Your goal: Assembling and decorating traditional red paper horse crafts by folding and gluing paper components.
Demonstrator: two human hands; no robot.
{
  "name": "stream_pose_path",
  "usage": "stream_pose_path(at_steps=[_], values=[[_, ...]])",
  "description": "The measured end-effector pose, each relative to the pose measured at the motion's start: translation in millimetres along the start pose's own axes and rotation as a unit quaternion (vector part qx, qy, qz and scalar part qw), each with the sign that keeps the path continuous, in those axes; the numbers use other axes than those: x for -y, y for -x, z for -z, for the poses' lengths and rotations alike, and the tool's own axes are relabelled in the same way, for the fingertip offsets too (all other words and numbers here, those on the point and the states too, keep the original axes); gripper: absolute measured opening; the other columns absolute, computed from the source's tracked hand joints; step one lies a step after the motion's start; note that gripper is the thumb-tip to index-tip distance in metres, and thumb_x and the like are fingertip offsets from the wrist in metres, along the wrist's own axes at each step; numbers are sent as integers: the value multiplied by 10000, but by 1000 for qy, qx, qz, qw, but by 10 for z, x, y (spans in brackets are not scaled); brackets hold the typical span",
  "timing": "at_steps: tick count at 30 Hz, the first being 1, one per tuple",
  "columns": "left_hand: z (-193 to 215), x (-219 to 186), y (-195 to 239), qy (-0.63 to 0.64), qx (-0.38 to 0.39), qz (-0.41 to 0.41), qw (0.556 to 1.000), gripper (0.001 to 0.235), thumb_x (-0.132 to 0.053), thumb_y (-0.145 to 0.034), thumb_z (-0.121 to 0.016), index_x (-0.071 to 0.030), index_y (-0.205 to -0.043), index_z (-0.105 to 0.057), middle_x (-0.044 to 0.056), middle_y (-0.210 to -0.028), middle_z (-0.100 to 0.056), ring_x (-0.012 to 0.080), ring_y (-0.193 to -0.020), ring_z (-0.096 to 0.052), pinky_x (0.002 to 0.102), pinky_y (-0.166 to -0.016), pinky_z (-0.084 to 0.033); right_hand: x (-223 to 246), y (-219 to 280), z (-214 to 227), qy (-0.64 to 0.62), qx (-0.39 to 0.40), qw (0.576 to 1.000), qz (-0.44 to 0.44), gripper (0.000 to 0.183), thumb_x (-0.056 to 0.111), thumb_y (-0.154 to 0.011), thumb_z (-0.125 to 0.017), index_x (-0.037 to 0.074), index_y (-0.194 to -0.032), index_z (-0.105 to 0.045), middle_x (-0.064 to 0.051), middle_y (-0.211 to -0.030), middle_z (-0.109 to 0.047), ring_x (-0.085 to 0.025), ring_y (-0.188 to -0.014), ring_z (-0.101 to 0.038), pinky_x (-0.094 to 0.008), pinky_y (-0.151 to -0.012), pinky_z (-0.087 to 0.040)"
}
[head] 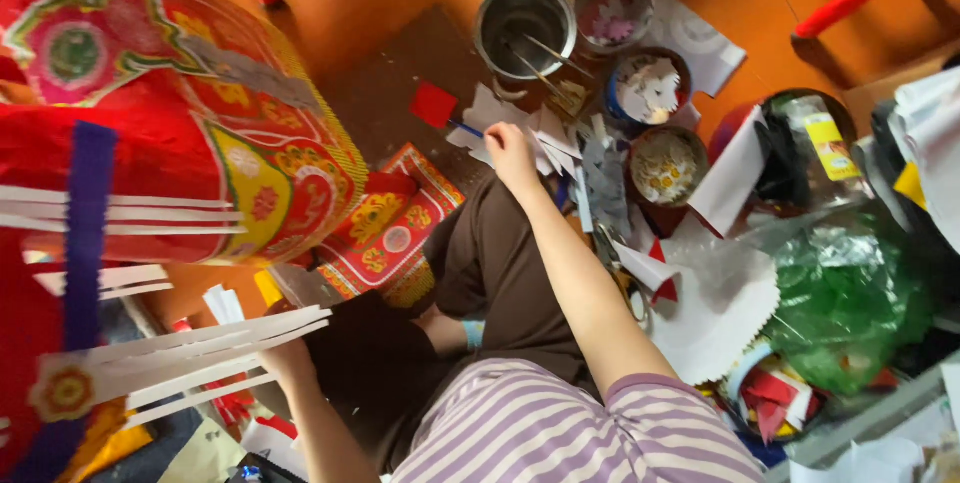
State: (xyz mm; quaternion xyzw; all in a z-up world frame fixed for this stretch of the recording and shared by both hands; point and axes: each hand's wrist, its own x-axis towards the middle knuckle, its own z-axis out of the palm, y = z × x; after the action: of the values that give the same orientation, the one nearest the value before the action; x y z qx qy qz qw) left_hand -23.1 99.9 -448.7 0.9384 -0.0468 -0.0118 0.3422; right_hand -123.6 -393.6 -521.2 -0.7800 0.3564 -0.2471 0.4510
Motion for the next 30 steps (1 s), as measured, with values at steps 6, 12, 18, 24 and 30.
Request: stream_pose_path(at_steps=[6, 12, 18, 24, 30], values=[[-30, -134, -46, -10, 16, 24, 1000, 164, -100, -821, -615, -29, -960, -666, 187, -866, -684, 319, -845, -621, 453, -789, -466, -294, -417, -703, 192, 96, 971, -105, 160, 292, -819, -689, 197, -947, -674, -60, -910, -607, -292, -875, -689, -372, -753, -577], [-17, -250, -41, 2, -1, 50, 999, 156, -127, -812, -605, -68, -932, -685, 158, -819, -700, 274, -769, -623, 426, -733, -458, -228, -580, -688, 362, 178, 894, -194, 359, 232, -785, -762, 142, -1122, -675, -146, -1201, -596, -381, -1120, -611, -587, -882, -503], [9, -294, -40, 50, -45, 66, 996, 155, -155, -803, -595, -107, -904, -703, 128, -772, -716, 228, -693, -625, 398, -677, -451, -155, -718, -677, 423, 226, 856, -194, 305, 233, -815, -650, 186, -1104, -736, -136, -1145, -698, -379, -1051, -669, -660, -701, -511], [215, -477, -33, 108, -56, 64, 991, 180, -226, -803, -625, -187, -935, -741, 4, -825, -769, 186, -779, -710, 315, -739, -511, 461, -319, -367, 346, 144, 913, -163, 381, 243, -814, -540, 68, -1150, -586, -222, -1137, -687, -409, -1102, -640, -520, -931, -459], [353, -664, -4, 126, -10, 81, 989, 205, -238, -838, -569, -168, -938, -734, 38, -858, -772, 232, -806, -719, 357, -699, -492, 926, 138, 64, 123, 59, 979, -152, 201, 225, -913, -504, 102, -1063, -554, -222, -1018, -688, -458, -971, -621, -523, -817, -441]])
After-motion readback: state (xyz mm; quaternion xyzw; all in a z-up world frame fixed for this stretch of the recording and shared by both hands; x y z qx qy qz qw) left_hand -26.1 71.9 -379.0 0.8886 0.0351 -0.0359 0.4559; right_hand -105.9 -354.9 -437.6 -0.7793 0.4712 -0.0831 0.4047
